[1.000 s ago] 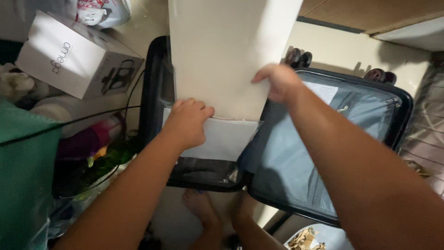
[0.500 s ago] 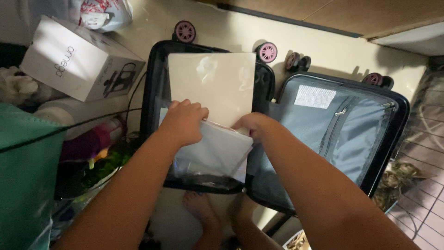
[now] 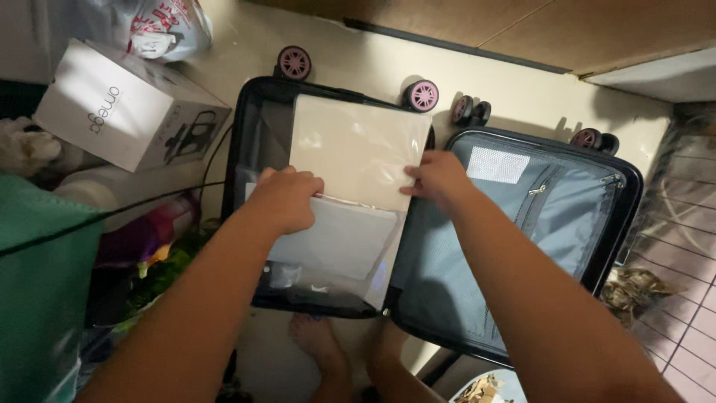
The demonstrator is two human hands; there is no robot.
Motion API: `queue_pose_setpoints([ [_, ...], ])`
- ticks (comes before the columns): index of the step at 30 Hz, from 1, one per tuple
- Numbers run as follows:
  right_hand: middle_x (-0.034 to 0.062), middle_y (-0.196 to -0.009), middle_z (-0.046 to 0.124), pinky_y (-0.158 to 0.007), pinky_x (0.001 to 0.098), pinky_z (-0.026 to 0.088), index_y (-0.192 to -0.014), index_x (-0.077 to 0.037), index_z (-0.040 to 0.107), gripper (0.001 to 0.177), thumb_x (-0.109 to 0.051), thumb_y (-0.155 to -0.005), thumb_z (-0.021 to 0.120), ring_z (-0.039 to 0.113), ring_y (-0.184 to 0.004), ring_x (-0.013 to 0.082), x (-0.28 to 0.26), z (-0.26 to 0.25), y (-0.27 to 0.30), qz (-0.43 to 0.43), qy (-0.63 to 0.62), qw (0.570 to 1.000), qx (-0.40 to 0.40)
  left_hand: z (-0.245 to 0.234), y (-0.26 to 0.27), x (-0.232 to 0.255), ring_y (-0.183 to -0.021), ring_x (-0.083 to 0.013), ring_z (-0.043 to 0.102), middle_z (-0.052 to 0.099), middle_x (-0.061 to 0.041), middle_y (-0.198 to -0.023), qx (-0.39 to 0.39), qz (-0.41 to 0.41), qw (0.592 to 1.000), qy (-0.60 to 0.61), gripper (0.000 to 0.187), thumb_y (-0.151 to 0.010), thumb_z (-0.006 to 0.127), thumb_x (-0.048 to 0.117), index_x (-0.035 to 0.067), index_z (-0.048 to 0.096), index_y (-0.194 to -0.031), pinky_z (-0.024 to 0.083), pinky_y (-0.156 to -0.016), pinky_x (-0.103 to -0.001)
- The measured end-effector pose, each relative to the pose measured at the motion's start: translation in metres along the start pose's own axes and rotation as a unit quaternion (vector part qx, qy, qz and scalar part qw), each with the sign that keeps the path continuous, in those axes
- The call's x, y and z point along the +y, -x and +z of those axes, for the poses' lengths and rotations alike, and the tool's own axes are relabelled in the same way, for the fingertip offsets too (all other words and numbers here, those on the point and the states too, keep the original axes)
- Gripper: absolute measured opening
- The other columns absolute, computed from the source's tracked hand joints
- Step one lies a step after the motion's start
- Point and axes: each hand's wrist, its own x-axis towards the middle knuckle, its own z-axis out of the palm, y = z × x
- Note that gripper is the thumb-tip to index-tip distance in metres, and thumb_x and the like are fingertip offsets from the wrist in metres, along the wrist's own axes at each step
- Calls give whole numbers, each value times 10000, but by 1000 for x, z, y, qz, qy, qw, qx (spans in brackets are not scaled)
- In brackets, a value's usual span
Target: The person kneels on the floor and packs an open suitcase, placing paper documents, envelopes and a plastic-wrapped item into its compartments and zipping a divider. They then move to a desk and pack small boxes, packets and bottles from the desk into a clear zippered pouch.
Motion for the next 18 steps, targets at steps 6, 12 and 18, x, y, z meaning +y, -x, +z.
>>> queue_pose_setpoints([
  [6, 133, -970, 683, -739, 375, 686, -1067, 100, 683, 198, -19, -908, 686, 716, -808, 233, 32, 21, -18, -41, -96, 995, 1, -4, -5, -2, -1187, -260, 532, 662, -18, -1188, -23, -26, 999, 13, 418, -750, 604, 22, 198, 712, -1114, 340, -1039, -478],
  [12, 184, -857, 692, -660, 474, 628, -1036, 17, 714, 172, -86, -900, 699, 689, -777, 337, 57, 22, -54, 4, 77, 997, 6, 6, -11, 1, -1199, -270, 522, 669, -36, -1182, -10, -27, 1000, 13, 399, -768, 614, 41, 172, 716, -1130, 315, -1087, -493],
  [18, 228, -913, 701, -757, 473, 585, -1041, 38, 698, 241, -136, -874, 695, 687, -858, 381, 56, 31, -79, -45, 562, 825, 16, 27, -20, -1, -1211, -264, 520, 670, -24, -1142, 106, -36, 993, -20, 347, -789, 614, 38, 169, 736, -1087, 255, -1169, -535],
])
